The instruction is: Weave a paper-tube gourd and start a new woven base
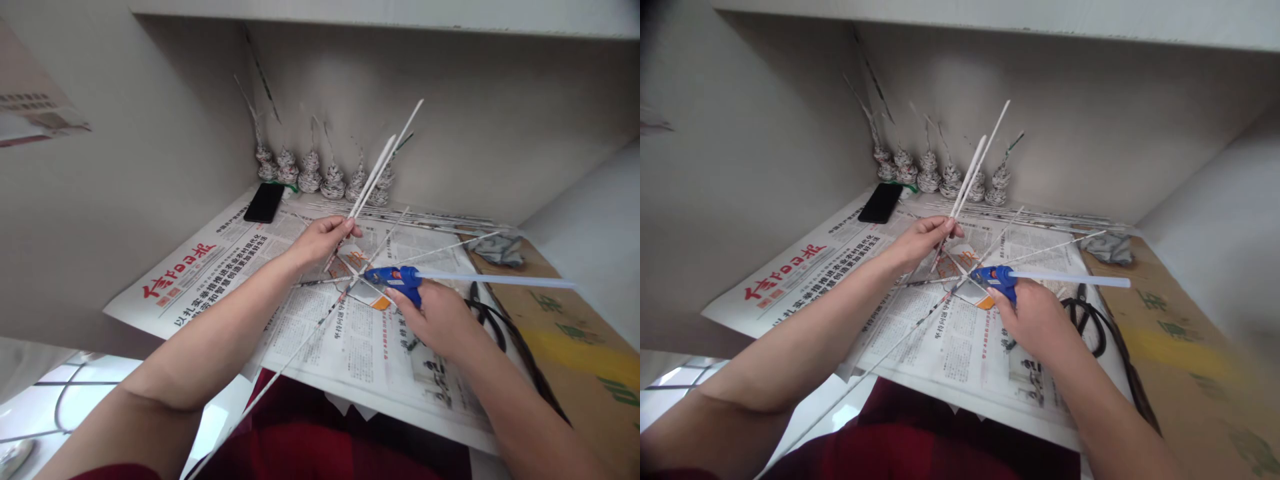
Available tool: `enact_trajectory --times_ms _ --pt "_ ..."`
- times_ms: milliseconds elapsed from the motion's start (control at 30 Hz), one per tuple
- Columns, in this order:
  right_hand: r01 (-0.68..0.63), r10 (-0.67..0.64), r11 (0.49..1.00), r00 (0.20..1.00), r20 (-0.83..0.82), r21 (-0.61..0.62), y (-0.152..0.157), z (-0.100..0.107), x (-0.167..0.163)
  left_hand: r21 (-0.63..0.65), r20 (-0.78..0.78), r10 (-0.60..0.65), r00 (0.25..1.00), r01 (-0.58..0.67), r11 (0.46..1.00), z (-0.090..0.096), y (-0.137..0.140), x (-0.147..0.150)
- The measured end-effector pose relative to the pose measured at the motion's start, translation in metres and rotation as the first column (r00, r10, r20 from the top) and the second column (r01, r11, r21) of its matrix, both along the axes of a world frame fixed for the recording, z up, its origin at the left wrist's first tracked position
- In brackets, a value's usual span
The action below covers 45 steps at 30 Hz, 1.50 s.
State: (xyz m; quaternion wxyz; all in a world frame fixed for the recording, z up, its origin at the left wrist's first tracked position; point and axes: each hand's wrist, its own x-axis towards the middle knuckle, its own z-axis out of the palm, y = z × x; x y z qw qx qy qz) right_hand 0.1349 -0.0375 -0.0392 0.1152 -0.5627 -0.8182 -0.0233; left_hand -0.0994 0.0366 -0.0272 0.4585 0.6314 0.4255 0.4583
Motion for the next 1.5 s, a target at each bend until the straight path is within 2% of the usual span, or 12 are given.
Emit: enact_trajectory --times_ms 200,533,833,967,1267,1500 --pt "-0.011 0.009 0.999 0.999 -0.044 -0.031 0.001 -0.001 0.001 -0.056 0.104 -0.027 0.994 0.033 0.998 -0.008 0.005 -0.001" --pt "-0.005 0.0 0.999 0.994 -0.106 -0.047 0.002 -0.004 0.003 -0.108 0.111 -0.021 0.994 0.033 0.994 -0.011 0.007 -0.002" --pt "-0.001 0.0 1.0 0.999 -0.046 -0.025 0.002 -0.004 0.003 -0.031 0.347 -0.126 0.93 0.145 0.989 -0.007 0.007 0.0" --pt "0.007 -0.007 1.0 0.999 -0.031 -0.015 0.001 -0.002 0.001 -0.018 0.341 -0.173 0.924 0.191 0.981 -0.007 0.004 -0.001" --pt "0.053 -0.053 0.999 0.998 0.037 0.01 -0.001 0.001 0.0 -0.001 0.283 -0.185 0.941 0.193 0.981 -0.009 0.004 0.001" --pt "0.034 -0.034 0.999 0.999 -0.003 0.01 -0.001 0.005 0.0 0.01 0.286 -0.202 0.937 0.208 0.978 -0.01 0.005 0.002"
